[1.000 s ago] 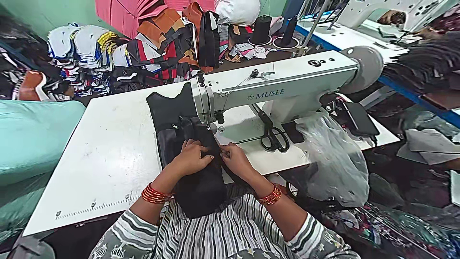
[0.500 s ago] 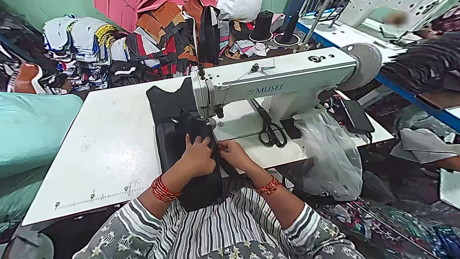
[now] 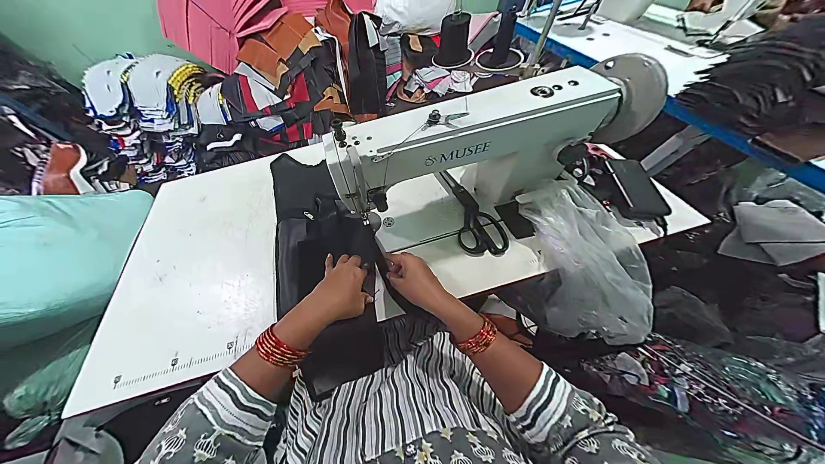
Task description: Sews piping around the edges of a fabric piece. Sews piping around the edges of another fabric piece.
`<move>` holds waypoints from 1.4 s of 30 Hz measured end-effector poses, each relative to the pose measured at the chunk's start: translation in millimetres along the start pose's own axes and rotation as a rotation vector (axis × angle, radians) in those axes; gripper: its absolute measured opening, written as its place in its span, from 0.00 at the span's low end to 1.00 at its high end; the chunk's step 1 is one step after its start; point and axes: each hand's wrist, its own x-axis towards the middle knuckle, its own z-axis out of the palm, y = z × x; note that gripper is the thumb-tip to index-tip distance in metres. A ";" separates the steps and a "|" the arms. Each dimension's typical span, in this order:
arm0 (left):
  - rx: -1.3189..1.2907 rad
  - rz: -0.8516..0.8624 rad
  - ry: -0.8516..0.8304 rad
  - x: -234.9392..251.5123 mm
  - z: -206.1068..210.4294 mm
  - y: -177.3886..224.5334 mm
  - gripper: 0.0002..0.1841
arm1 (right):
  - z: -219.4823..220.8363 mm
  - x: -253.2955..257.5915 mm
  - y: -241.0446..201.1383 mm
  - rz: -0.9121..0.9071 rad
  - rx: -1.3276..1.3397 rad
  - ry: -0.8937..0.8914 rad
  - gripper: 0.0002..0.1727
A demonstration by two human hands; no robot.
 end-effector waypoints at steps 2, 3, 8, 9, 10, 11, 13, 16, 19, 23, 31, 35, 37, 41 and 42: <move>0.000 0.029 -0.026 0.1 -2.7 -3.5 0.30 | 1.2 0.1 -0.8 -0.006 0.022 -0.017 0.27; 0.014 0.046 -0.049 -0.2 -5.3 -4.5 0.32 | 1.5 0.3 -1.1 -0.007 0.029 -0.020 0.27; 0.203 -0.005 -0.093 -3.9 -10.7 16.4 0.28 | 3.0 -0.2 0.1 0.005 0.024 -0.020 0.28; 0.223 -0.010 -0.093 -3.7 -11.5 20.8 0.25 | 1.9 -0.6 0.5 0.006 0.019 -0.017 0.28; 0.225 -0.008 -0.091 -4.5 -13.2 24.8 0.23 | 0.2 -1.2 1.5 0.006 0.019 -0.013 0.28; 0.215 -0.003 -0.086 -6.4 -16.3 29.5 0.22 | -1.9 -1.8 3.2 0.005 0.021 -0.008 0.27; 0.171 0.004 -0.070 -11.1 -25.5 42.5 0.23 | -7.4 -2.0 7.2 -0.001 0.046 -0.002 0.27; 0.104 -0.025 -0.041 -9.1 -25.8 58.7 0.23 | -11.7 -2.0 14.4 -0.023 0.116 -0.013 0.26; 0.076 -0.047 -0.030 -1.9 -9.4 54.2 0.27 | -12.7 -2.3 15.0 -0.031 0.123 -0.030 0.27; 0.042 -0.033 0.026 -1.2 9.8 37.9 0.28 | -10.2 0.3 16.1 -0.021 0.118 -0.061 0.26; -0.044 0.018 0.121 1.1 22.0 29.8 0.26 | -4.3 -1.5 12.8 -0.013 0.135 -0.066 0.26; -0.170 0.078 0.186 -5.6 18.4 18.1 0.21 | -6.5 -2.2 12.7 0.001 0.151 -0.061 0.26; -0.263 0.119 0.225 -10.7 13.9 7.9 0.21 | -7.3 -5.2 7.7 0.026 0.054 -0.045 0.27; -0.304 0.189 0.232 -10.4 13.7 -1.8 0.21 | -2.7 -9.4 2.9 0.016 0.023 -0.066 0.29; -0.265 0.174 0.198 -7.8 14.1 1.1 0.21 | -1.9 -9.0 2.9 0.006 0.045 -0.067 0.29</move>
